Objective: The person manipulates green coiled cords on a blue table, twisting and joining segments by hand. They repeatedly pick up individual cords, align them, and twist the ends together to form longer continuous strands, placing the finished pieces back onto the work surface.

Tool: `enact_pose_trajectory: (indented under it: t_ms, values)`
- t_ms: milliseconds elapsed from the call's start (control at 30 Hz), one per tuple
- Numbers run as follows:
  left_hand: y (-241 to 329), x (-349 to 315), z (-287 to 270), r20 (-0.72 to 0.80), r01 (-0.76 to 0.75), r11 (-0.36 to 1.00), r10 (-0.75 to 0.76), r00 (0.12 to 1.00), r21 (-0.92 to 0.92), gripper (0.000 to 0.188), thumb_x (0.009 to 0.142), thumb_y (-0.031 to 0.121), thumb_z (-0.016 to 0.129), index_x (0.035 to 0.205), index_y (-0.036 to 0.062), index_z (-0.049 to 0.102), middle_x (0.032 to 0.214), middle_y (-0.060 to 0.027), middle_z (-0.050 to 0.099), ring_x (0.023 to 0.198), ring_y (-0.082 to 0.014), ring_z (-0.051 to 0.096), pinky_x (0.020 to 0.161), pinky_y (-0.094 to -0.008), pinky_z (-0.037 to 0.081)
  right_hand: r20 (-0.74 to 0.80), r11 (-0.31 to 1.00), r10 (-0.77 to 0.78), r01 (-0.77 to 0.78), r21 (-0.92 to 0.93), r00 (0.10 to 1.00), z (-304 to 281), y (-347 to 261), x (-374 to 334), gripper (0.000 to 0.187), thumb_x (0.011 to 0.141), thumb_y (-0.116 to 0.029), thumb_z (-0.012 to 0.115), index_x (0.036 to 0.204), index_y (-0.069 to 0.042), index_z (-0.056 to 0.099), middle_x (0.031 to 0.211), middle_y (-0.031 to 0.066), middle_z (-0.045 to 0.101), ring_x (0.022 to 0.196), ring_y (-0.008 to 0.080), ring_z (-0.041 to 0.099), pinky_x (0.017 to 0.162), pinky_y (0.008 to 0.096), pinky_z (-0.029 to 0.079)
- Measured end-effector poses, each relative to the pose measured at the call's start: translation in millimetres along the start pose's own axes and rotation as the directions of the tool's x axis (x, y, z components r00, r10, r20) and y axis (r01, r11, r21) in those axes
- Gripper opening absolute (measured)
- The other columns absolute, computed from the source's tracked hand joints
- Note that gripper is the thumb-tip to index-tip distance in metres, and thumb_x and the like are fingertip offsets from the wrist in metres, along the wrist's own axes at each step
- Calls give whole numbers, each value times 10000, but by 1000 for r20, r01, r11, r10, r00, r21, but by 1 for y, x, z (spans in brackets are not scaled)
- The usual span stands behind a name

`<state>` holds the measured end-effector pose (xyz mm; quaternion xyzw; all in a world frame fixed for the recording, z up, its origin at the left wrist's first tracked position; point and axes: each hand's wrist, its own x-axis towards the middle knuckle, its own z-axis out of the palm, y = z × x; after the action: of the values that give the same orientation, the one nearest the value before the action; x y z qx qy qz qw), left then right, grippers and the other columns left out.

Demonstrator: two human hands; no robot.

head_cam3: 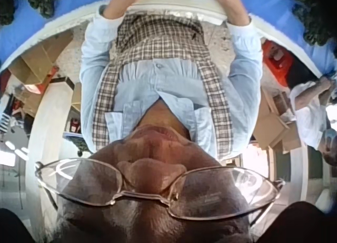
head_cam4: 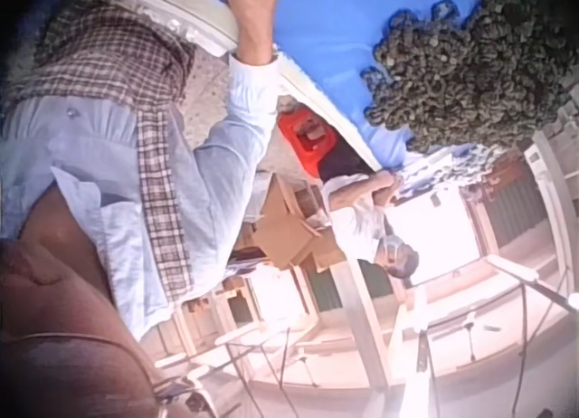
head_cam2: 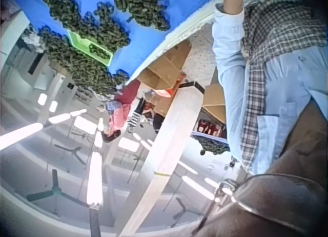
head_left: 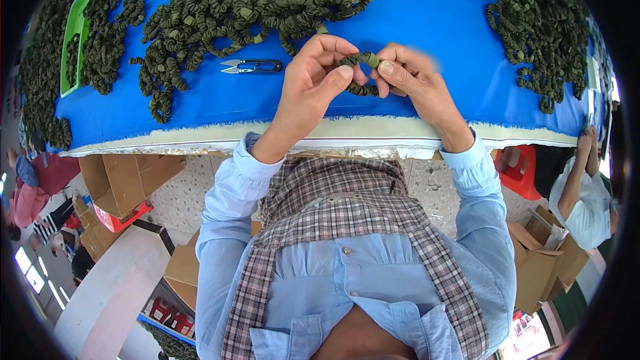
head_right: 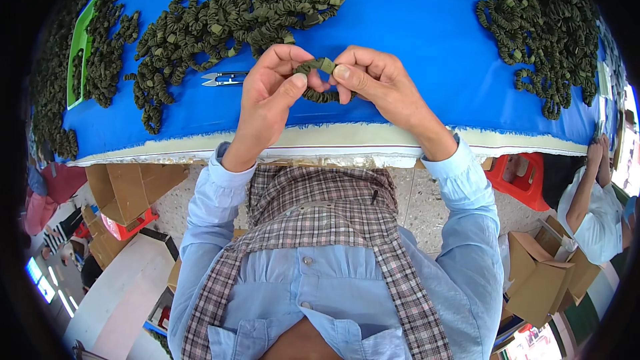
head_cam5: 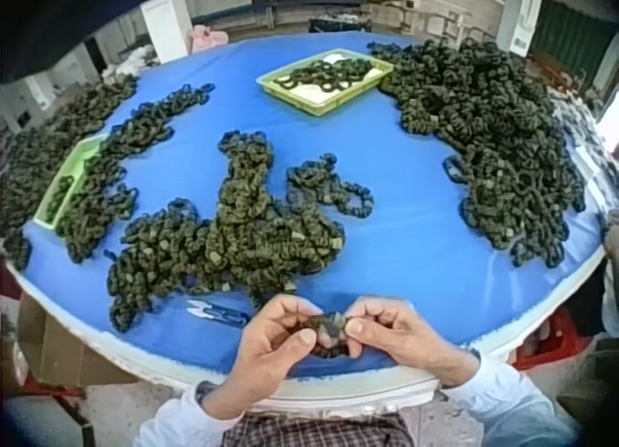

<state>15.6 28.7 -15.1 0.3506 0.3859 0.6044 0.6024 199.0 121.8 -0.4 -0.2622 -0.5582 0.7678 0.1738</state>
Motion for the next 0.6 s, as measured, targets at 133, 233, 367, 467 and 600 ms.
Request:
enact_pose_trajectory:
  t_ms: [133, 233, 367, 467, 600]
  values:
    - [1, 4, 0, -1, 64, 971, -66, 998, -229, 208, 926, 83, 504, 1109, -15, 492, 854, -79, 559, 816, -149, 558, 807, -307, 489, -11, 1000, -2, 3, 17, 1000, 5, 0, 1, 281, 977, -267, 534, 895, -5, 592, 756, 22, 575, 672, 62, 513, 605, 202, 410]
    - [0, 5, -1, 0, 94, 952, -98, 995, -291, 211, 911, 88, 488, 1094, -15, 489, 828, -75, 539, 789, -159, 538, 789, -310, 487, -8, 1000, 22, -22, 1, 1000, 3, -1, 1, 278, 975, -269, 539, 888, -10, 589, 737, 14, 569, 667, 56, 505, 596, 200, 398]
    - [3, 6, 0, 2, 133, 927, -142, 990, -351, 198, 897, 82, 480, 1070, -13, 485, 807, -85, 551, 750, -163, 549, 675, -291, 465, -4, 1000, 11, -11, -10, 1000, 5, 2, 1, 268, 973, -265, 544, 893, -14, 595, 704, 7, 563, 657, 51, 504, 584, 197, 389]
    - [8, 7, -3, 43, 189, 906, -186, 982, -378, 168, 889, 59, 479, 1043, -9, 478, 771, -83, 556, 681, -151, 558, 581, -263, 429, -20, 999, -35, 35, 11, 999, 8, 12, 1, 251, 968, -253, 555, 907, -14, 603, 691, 5, 563, 634, 50, 503, 567, 196, 386]
    - [12, 7, -4, 93, 257, 933, -241, 966, -254, 137, 883, 53, 467, 1016, 21, 466, 660, -5, 461, 545, -82, 426, 490, -232, 317, -3, 997, -21, 21, -76, 1000, 10, 12, -2, 229, 958, -228, 570, 902, -11, 615, 681, 7, 566, 599, 52, 497, 549, 200, 392]
